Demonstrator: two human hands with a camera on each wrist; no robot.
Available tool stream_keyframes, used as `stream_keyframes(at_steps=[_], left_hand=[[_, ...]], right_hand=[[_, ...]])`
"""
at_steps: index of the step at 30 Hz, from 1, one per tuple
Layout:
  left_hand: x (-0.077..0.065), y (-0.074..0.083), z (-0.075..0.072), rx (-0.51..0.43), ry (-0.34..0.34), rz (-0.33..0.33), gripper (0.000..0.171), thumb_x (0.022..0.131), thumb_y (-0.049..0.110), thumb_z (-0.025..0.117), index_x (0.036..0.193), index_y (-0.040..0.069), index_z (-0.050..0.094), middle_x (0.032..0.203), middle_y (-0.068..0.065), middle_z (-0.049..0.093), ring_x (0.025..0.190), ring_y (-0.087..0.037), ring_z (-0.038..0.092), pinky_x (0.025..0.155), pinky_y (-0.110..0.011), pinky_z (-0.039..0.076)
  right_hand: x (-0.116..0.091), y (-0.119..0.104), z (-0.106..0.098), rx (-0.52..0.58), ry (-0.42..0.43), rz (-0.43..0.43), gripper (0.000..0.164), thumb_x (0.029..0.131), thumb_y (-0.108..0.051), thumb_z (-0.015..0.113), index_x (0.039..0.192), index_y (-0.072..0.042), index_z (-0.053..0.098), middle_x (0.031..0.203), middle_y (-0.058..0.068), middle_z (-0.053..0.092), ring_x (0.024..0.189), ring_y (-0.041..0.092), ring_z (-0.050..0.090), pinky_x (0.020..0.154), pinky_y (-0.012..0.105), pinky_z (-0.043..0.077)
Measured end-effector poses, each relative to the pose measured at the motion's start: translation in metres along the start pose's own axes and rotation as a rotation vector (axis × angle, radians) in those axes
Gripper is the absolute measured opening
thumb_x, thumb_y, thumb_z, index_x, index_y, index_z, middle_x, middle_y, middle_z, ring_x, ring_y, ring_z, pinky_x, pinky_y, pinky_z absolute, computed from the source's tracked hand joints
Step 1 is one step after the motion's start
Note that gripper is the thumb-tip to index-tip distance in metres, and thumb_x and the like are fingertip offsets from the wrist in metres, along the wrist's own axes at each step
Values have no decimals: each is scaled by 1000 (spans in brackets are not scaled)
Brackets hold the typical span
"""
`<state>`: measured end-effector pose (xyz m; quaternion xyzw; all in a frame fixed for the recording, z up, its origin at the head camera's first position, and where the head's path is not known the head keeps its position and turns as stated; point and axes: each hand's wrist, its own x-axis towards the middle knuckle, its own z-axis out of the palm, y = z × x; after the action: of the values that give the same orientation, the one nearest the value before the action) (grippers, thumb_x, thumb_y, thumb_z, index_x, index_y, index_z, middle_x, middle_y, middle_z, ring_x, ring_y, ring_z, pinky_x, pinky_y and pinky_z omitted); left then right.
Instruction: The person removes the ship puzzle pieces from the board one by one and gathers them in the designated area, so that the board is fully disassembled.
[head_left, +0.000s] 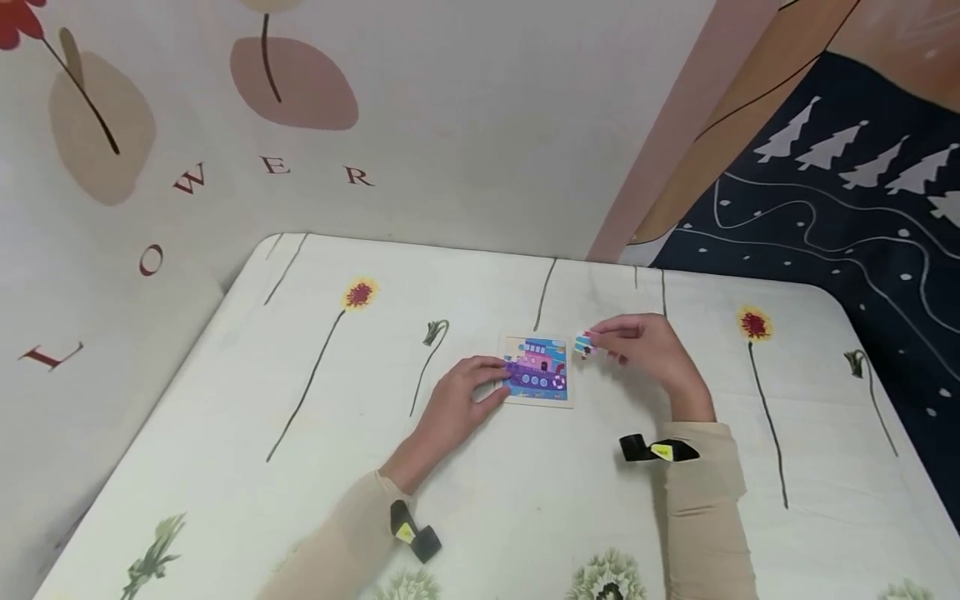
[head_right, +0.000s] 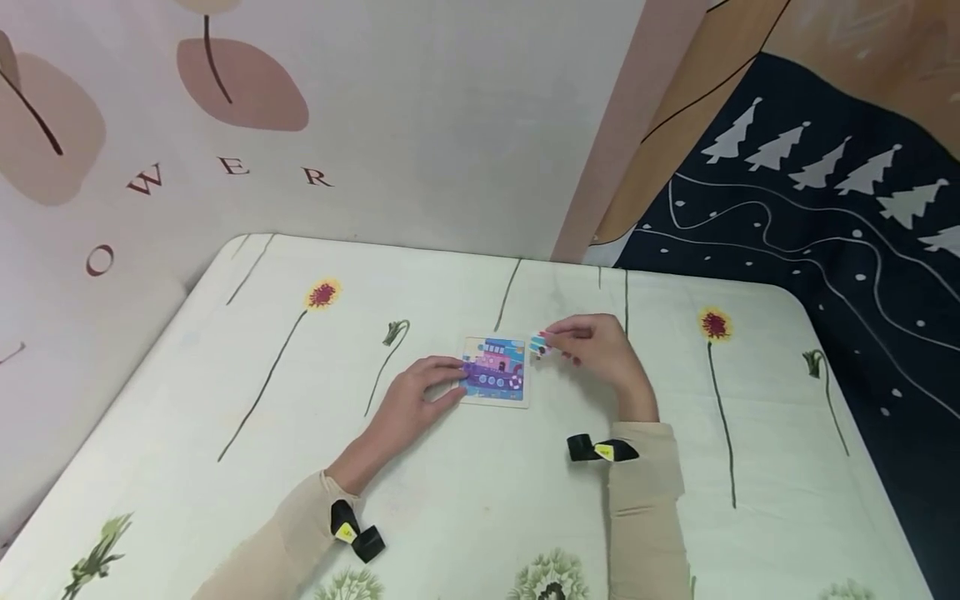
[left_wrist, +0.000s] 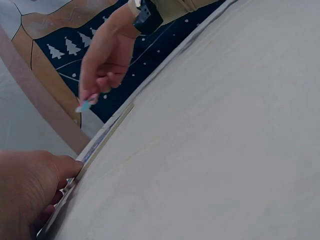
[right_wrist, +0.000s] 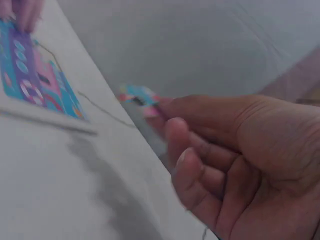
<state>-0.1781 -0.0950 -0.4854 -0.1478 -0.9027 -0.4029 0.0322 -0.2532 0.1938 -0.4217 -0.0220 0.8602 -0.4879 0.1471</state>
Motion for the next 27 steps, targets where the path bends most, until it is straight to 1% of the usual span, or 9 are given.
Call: stream_keyframes(at_steps=[3, 4, 6, 11, 13, 20, 27], left_hand=[[0, -1, 0, 1, 4, -5, 27, 93, 19, 79, 118, 8, 78, 129, -2, 69, 128, -23, 60, 111, -39, 48], [0, -1, 0, 2, 2, -8, 27, 93, 19, 79, 118, 8, 78, 129, -2, 69, 128, -23, 60, 111, -39, 48], [-1, -1, -1, -1, 1, -12, 27, 93, 19, 79, 118, 8, 78, 130, -2, 69, 128, -22, 60, 111, -39, 48], [0, -1, -1, -4, 3, -20, 27, 93, 19, 79, 118, 8, 78, 130, -2, 69, 128, -22, 60, 112, -38, 47], [0, -1, 0, -2, 4, -22, 27, 93, 19, 79, 118, 9, 78, 130, -2, 69, 128, -22, 60, 112, -38, 47], [0, 0, 0, 2, -3, -26, 27, 94, 20, 79, 119, 9, 78, 130, -1, 69, 129, -22, 60, 113, -39, 46], [1, 2, 0, -4, -8, -31, 27, 94, 20, 79, 119, 9, 78, 131, -1, 69, 129, -22, 59, 113, -39, 46]], right_hand=[[-2, 10, -10, -53, -24, 96, 28, 98, -21, 72, 118, -3, 77, 87, 7, 76, 76, 18, 62, 67, 27, 54], [-2, 13, -12, -65, -28, 116, 28, 98, -21, 72, 118, -3, 77, 85, 6, 76, 75, 19, 62, 67, 27, 54], [-1, 18, -13, -77, -38, 124, 28, 98, -21, 72, 118, -2, 76, 83, 4, 75, 75, 18, 62, 67, 26, 53], [2, 26, -10, -85, -49, 67, 27, 97, -17, 74, 116, 1, 76, 82, 4, 73, 73, 18, 61, 64, 25, 53], [4, 28, -9, -93, -47, 59, 26, 97, -17, 74, 116, 1, 76, 82, 4, 72, 72, 18, 59, 64, 25, 52], [5, 32, -7, -131, -35, 67, 26, 97, -16, 74, 117, 1, 76, 86, 6, 71, 70, 20, 56, 63, 28, 49], [4, 32, -8, -136, -32, 66, 24, 97, -15, 74, 115, 1, 76, 85, 6, 70, 68, 20, 57, 62, 27, 51]])
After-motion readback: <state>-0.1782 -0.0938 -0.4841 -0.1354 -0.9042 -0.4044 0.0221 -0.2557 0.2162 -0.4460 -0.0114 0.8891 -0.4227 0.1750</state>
